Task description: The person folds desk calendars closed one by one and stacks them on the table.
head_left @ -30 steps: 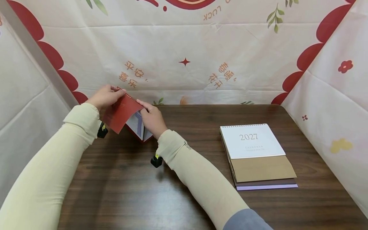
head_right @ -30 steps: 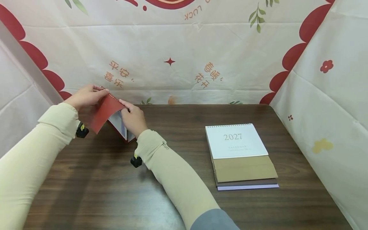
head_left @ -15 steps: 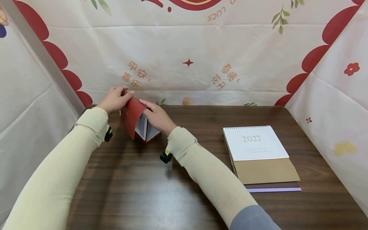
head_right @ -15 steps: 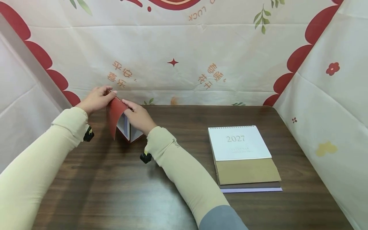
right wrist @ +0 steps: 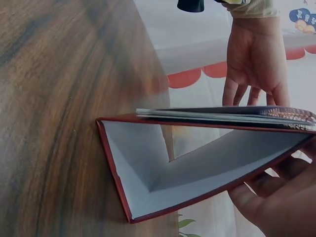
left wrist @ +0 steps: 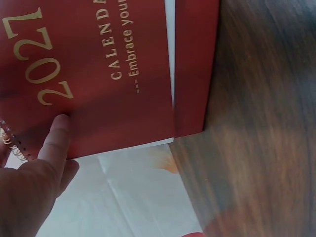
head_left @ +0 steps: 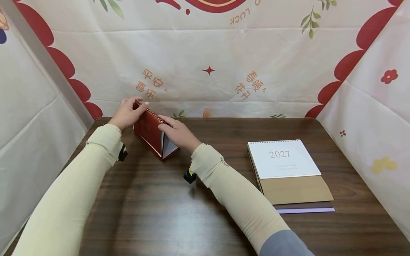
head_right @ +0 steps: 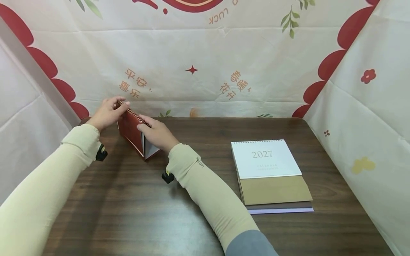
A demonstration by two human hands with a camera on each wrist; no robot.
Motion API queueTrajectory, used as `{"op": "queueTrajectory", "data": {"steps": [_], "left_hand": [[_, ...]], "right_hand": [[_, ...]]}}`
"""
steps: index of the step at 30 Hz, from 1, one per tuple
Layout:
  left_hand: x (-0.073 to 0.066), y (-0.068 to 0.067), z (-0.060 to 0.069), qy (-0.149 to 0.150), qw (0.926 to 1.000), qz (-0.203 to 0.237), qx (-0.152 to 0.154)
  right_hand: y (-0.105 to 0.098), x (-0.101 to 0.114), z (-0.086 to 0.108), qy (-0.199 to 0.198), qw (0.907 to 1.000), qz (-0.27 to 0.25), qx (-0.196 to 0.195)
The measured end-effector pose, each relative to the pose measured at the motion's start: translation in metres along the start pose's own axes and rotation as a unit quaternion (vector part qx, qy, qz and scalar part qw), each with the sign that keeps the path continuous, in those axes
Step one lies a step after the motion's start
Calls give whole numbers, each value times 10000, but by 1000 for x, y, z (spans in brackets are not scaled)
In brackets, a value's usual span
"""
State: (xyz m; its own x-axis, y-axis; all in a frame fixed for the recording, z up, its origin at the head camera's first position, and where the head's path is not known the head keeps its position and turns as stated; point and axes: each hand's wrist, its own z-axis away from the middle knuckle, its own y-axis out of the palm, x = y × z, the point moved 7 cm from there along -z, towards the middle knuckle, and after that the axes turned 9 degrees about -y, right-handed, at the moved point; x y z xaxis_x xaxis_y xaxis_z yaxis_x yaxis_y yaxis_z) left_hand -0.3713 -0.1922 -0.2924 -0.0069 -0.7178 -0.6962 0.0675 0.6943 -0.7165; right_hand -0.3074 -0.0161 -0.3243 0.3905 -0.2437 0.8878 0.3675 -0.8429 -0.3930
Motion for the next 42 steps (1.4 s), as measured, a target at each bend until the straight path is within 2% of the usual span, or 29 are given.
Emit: {"op": "queueTrajectory", "data": {"steps": [10,15,17,20,24,28,31,37,42], "left_hand": [[10,4,-5,-13,9988,471,-125],[13,1,-6,65,9974,705,-163],[17,-1,-8,17,9958,910,-103],[26,-6,-11,-134,9916,1285,-56],[42,-8,-13,-503,9894,1359,66],[53,-1,-12,-690,9853,1519,368],[55,7,-11,-677,9831,1628,485],[57,12,-8,-633,9868,1480,203],[55,11,-1,-710,9867,1457,113]], "right_hand": [[2,-6,1,-129,9996,214,-110],[4,-7,5,9,9997,104,-210],[4,-10,7,120,9992,23,-390],[-1,-15,13,202,9958,165,-878],[-8,-12,22,105,9866,662,-1486],[-11,-3,28,-42,9796,997,-1745],[-11,-1,31,-27,9775,1198,-1738],[-4,-5,32,-38,9799,1523,-1289],[-8,-8,33,-183,9789,1608,-1247]]}}
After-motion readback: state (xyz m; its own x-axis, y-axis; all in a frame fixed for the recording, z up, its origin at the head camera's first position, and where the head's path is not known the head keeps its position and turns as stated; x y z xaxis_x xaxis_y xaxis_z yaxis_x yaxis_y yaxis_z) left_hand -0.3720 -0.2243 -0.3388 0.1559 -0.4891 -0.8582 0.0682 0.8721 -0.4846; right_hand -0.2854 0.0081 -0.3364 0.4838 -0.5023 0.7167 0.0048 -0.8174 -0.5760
